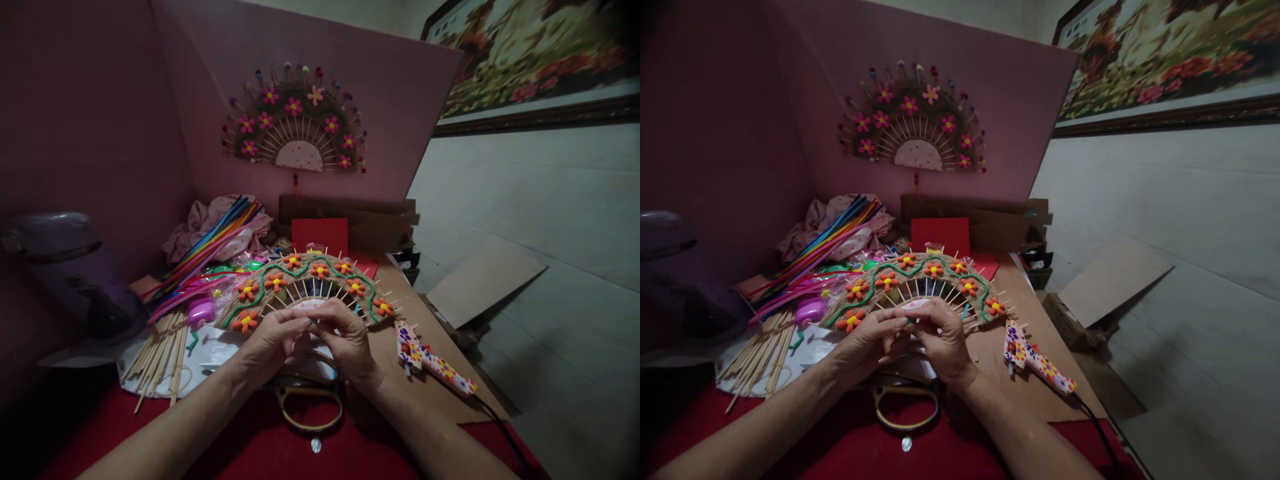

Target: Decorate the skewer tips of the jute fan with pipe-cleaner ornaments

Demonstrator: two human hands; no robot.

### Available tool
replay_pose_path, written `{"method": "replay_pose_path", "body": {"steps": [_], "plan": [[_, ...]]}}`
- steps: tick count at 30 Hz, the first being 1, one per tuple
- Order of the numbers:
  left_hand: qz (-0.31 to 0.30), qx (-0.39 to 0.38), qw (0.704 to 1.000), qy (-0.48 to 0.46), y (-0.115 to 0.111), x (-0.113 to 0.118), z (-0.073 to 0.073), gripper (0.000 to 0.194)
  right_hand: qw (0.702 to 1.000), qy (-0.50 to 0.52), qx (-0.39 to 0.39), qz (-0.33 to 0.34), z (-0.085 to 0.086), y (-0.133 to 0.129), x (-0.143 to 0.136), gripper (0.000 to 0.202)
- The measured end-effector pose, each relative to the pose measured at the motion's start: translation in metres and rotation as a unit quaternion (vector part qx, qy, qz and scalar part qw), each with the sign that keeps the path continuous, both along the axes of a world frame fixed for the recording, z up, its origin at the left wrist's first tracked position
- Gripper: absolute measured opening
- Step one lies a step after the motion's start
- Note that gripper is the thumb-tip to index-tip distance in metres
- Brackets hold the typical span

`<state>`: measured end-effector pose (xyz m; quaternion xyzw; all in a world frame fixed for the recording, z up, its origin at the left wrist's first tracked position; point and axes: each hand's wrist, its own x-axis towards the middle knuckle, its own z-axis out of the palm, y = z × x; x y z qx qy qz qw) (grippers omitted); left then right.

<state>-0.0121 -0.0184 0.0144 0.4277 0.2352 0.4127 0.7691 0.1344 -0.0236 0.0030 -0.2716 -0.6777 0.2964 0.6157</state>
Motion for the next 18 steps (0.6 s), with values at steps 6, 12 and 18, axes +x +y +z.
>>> {"method": "replay_pose_path", "body": {"steps": [6,12,18], "plan": [[0.004,-0.009,1.0,-0.004,0.0008,-0.0007,-0.0022,0.023,1.0,0.017,-0.001,0.003,-0.001,-0.0001,-0.0002,0.019],[0.005,-0.017,1.0,-0.012,0.0005,-0.0006,-0.0016,0.019,1.0,0.027,-0.007,0.01,0.0,-0.0011,0.0003,0.016],[0.016,-0.012,1.0,-0.004,0.0,0.0,-0.0023,0.023,0.999,0.029,-0.019,0.007,-0.0023,-0.0001,0.0001,0.012]]}}
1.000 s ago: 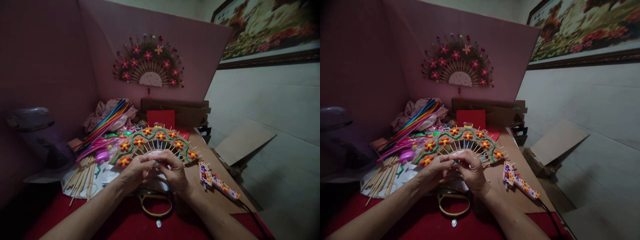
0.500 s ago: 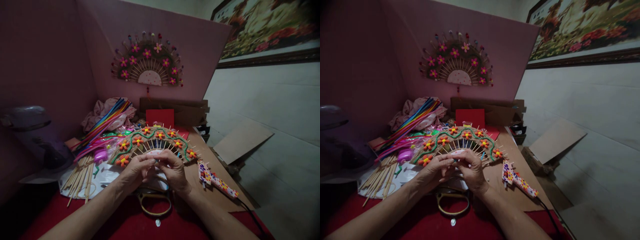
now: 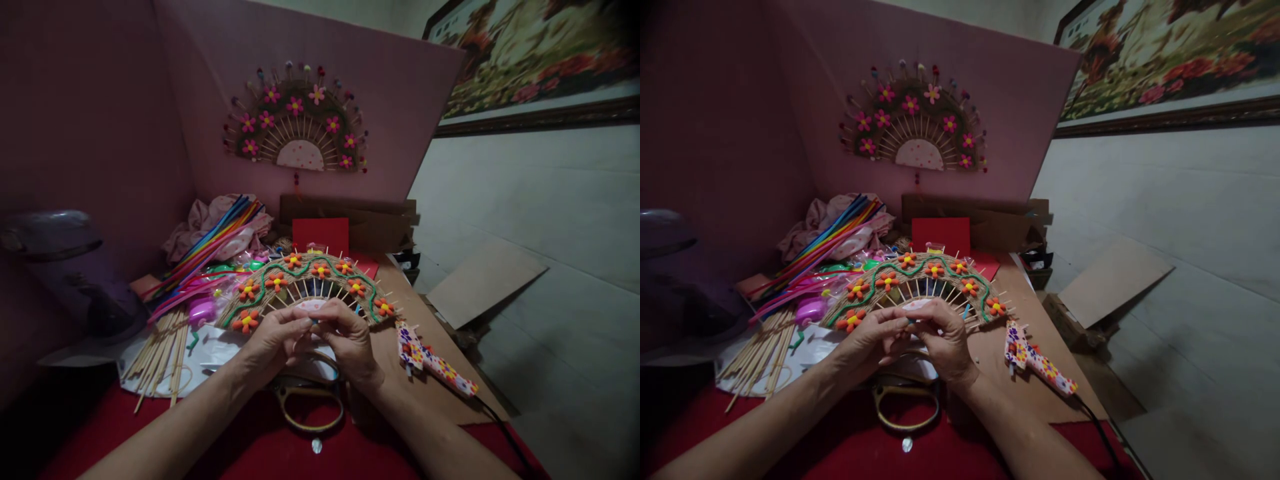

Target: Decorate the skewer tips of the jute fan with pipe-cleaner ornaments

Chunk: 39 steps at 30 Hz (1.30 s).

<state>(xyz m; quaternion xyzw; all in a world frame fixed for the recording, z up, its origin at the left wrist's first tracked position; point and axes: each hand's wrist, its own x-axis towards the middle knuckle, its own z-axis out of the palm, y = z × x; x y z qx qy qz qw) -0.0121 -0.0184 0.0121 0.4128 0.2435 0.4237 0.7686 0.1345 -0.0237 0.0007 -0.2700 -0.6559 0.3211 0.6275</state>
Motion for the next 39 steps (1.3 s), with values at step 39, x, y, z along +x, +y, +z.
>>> {"method": "replay_pose_path", "body": {"steps": [39], "plan": [[-0.029,-0.032,0.998,-0.035,-0.005,0.004,0.006,0.018,0.983,0.125,-0.095,0.097,-0.001,0.0,-0.01,0.012]]}}
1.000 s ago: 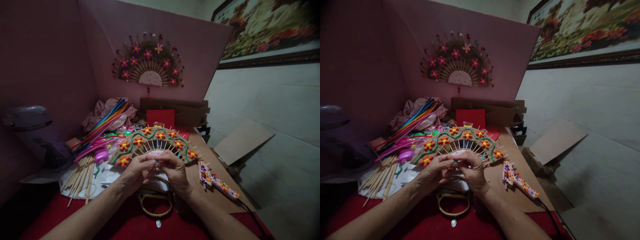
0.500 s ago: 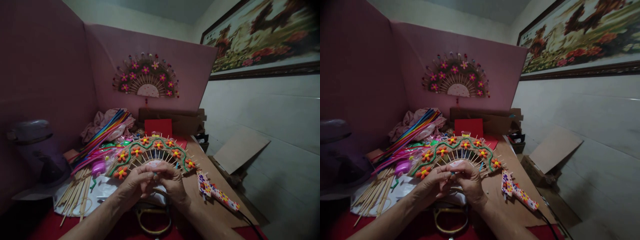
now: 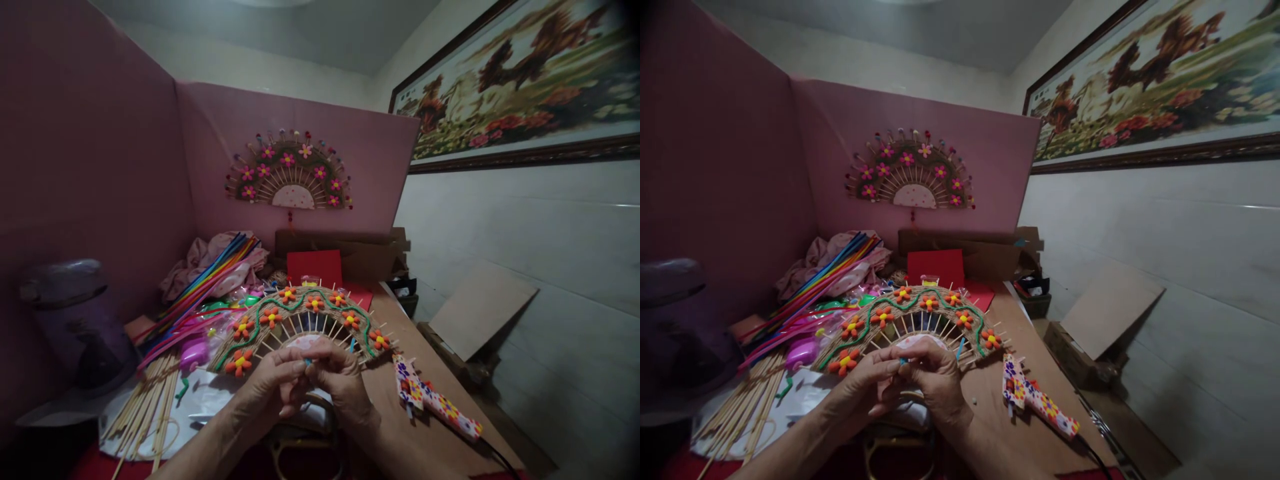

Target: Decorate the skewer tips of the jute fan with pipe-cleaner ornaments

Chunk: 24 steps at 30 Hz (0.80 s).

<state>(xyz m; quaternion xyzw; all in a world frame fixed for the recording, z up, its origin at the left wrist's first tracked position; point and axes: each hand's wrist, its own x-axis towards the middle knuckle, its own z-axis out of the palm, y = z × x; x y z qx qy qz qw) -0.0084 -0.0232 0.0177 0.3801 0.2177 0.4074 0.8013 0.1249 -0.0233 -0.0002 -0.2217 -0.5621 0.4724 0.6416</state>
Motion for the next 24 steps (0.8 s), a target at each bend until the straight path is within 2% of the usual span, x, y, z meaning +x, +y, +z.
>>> {"method": "replay_pose_path", "body": {"steps": [14,21,24], "plan": [[0.016,0.011,1.0,0.006,-0.001,0.0025,0.003,0.022,1.0,0.001,0.0,0.01,0.0036,0.0003,0.001,0.013],[0.01,0.004,1.0,-0.002,-0.0021,0.0011,-0.0002,0.02,0.993,0.052,-0.082,0.066,-0.0018,-0.0029,-0.0045,0.014],[0.01,-0.003,1.0,-0.004,-0.0038,0.0019,0.0016,0.024,0.998,0.023,-0.051,0.035,0.0004,-0.0023,-0.0026,0.012]]}}
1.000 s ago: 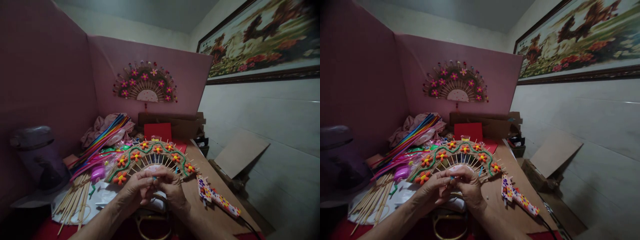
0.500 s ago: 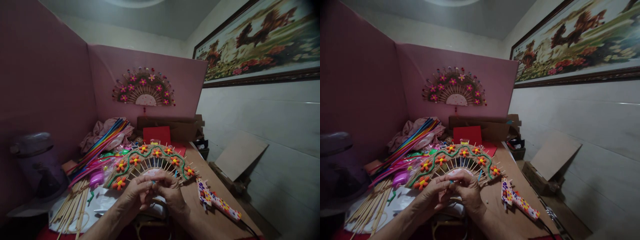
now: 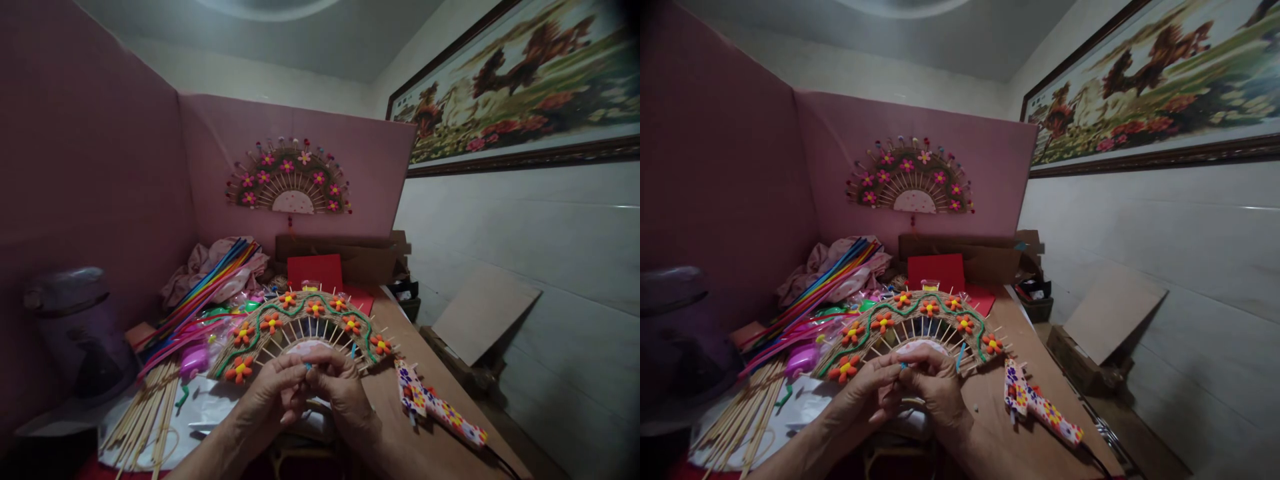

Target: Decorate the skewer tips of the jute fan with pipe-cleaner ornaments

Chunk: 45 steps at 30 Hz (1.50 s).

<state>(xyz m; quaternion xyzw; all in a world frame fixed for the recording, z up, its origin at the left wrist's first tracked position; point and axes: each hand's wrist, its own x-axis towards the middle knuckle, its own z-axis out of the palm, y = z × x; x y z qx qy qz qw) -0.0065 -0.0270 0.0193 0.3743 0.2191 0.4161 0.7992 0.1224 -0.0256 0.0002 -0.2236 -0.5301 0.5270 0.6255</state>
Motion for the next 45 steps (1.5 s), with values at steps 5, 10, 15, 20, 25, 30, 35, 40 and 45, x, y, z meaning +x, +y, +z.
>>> {"method": "replay_pose_path", "body": {"steps": [5,10,15,20,25,30,35,40,45], "plan": [[0.002,0.013,1.0,0.002,0.0,0.0017,0.0007,0.027,0.996,-0.052,0.072,-0.024,0.0047,0.0026,0.0072,0.012],[0.005,0.015,1.0,0.012,0.0018,0.0016,-0.0019,0.024,0.992,-0.081,0.093,-0.039,0.0051,0.0031,0.0094,0.012],[0.018,0.004,1.0,0.011,0.002,0.0022,-0.0023,0.022,0.992,-0.068,0.089,-0.058,0.0018,0.0046,0.0082,0.009],[0.026,-0.004,0.999,0.023,-0.0003,0.0021,0.0017,0.021,0.994,-0.038,0.08,-0.057,0.0004,0.0054,0.007,0.009],[0.017,0.015,0.999,0.028,-0.0008,0.0018,-0.0005,0.021,0.995,-0.035,0.083,-0.054,-0.0001,0.0046,0.0066,0.011],[0.016,0.011,1.0,0.024,0.0017,0.0008,-0.0021,0.021,0.997,-0.025,0.063,-0.035,-0.0001,0.0038,0.0073,0.01],[0.004,0.012,0.999,0.039,0.001,-0.0022,0.0035,0.022,0.998,-0.022,0.05,-0.029,0.0028,0.0024,0.008,0.01],[0.005,0.022,0.999,0.041,0.0025,-0.0021,0.0004,0.021,0.998,-0.024,0.055,-0.02,0.003,0.0031,0.0085,0.011],[0.019,0.013,0.999,0.037,0.0029,-0.001,-0.0021,0.023,0.998,-0.027,0.045,-0.017,0.0019,0.0038,0.0087,0.012]]}}
